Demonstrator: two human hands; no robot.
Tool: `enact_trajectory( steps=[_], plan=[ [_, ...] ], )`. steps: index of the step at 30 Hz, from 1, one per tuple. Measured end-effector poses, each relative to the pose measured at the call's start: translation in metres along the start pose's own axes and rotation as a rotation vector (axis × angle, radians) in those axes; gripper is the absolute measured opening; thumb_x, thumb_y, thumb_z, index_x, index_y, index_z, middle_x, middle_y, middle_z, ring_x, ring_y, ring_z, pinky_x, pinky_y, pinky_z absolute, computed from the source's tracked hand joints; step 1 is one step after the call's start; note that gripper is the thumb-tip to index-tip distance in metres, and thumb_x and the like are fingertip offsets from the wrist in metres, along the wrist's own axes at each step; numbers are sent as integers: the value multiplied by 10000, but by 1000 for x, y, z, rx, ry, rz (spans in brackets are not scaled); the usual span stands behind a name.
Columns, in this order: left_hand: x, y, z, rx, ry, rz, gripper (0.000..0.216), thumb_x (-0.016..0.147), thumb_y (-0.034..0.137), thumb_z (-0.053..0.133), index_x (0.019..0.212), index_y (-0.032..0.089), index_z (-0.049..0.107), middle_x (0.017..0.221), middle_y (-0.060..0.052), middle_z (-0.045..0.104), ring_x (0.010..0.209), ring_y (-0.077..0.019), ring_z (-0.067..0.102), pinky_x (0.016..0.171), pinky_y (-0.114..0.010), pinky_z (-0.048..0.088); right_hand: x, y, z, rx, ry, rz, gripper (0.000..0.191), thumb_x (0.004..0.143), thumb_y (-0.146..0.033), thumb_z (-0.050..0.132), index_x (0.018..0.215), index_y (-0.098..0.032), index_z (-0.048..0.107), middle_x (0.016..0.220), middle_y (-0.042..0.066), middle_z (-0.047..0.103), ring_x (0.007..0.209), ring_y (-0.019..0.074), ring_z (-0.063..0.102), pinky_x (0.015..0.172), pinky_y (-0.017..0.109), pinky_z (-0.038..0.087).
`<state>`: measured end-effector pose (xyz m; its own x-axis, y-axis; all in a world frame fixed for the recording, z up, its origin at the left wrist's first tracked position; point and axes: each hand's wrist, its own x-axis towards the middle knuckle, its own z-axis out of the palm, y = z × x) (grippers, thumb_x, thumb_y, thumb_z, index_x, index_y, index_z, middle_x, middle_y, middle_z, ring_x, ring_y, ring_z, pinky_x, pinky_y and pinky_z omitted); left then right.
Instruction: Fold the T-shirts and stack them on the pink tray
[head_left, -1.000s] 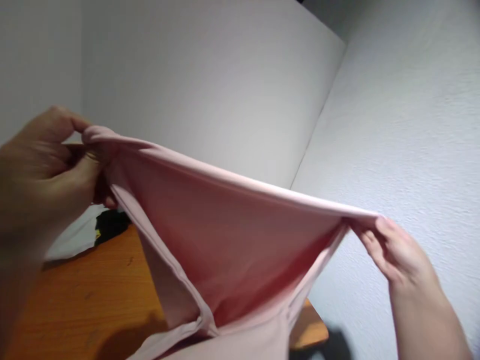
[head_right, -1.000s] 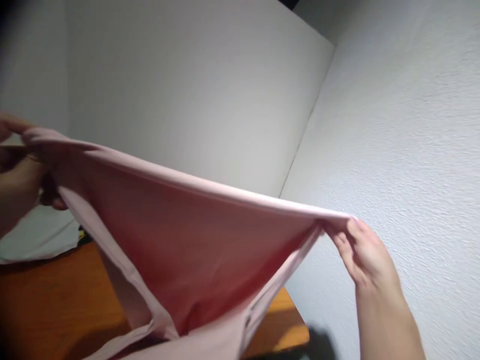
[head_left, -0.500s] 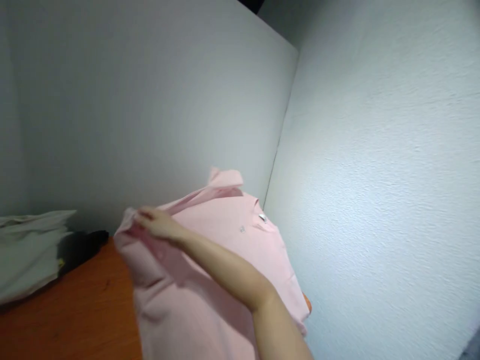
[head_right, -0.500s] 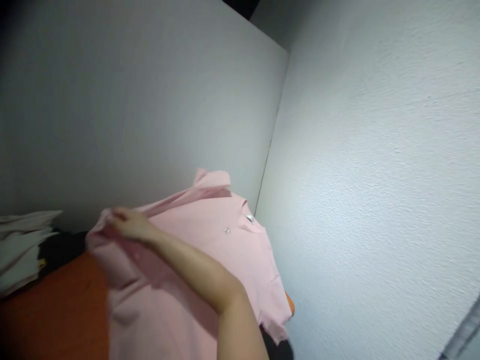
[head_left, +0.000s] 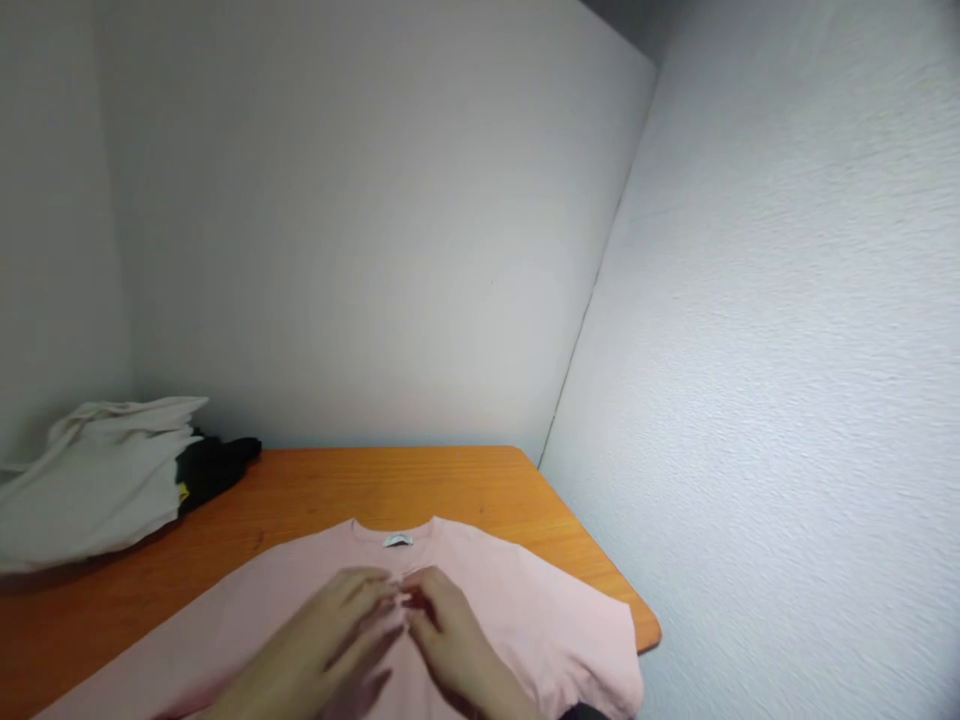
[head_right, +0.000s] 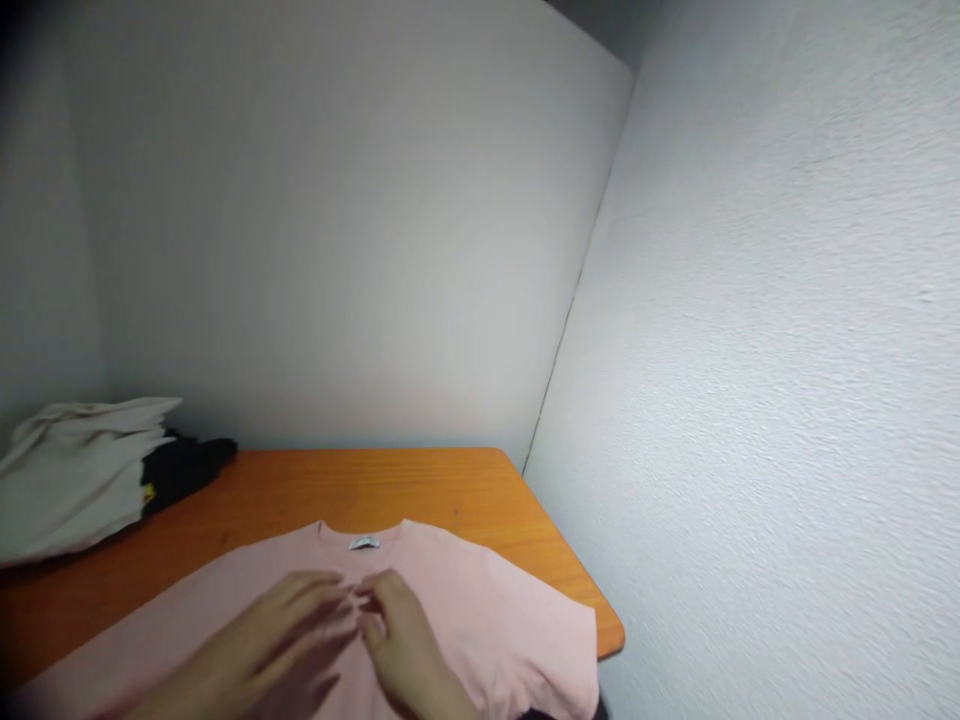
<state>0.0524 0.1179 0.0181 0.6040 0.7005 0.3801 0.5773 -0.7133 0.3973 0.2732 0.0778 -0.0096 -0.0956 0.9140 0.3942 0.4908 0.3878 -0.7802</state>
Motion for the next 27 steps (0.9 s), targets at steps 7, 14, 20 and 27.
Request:
enact_trajectory(
  steps=[7, 14, 20, 27],
  plan=[
    [21, -148, -3, 404, 16, -487, 690, 884, 489, 268, 1230, -32, 560, 1168, -292, 623, 1062, -418, 597, 948, -542, 431, -46, 105, -127, -498, 424, 278, 449, 894, -365, 446, 1237, -108, 578, 1256, 187, 597, 1212, 304, 540, 1057, 441, 388],
    [3, -160, 3, 469, 27, -507, 585, 861, 460, 315, 1168, 43, 587, 1089, -239, 655, 1026, -400, 601, 853, -507, 440, -58, 128, -133, -867, 357, 442, 507, 898, -413, 449, 1319, -146, 539, 1265, 187, 581, 1199, 348, 518, 991, 469, 390],
    [-5, -130, -20, 344, 19, -579, 367, 919, 391, 274, 955, 158, 555, 1020, -168, 647, 969, -331, 617, 793, -420, 435, -58, 97, -131, -900, 388, 474, 284, 914, -423, 424, 903, -211, 613, 1001, 138, 638, 1009, 339, 546, 851, 468, 394],
    [-7, -44, -104, 184, 320, -523, 244, 954, 424, 305, 976, 203, 405, 832, 10, 538, 818, -181, 575, 728, -244, 390, -60, 10, -182, -293, 678, 187, 393, 917, -579, 419, 880, -201, 521, 792, 28, 607, 767, 210, 566, 703, 317, 437]
  ],
)
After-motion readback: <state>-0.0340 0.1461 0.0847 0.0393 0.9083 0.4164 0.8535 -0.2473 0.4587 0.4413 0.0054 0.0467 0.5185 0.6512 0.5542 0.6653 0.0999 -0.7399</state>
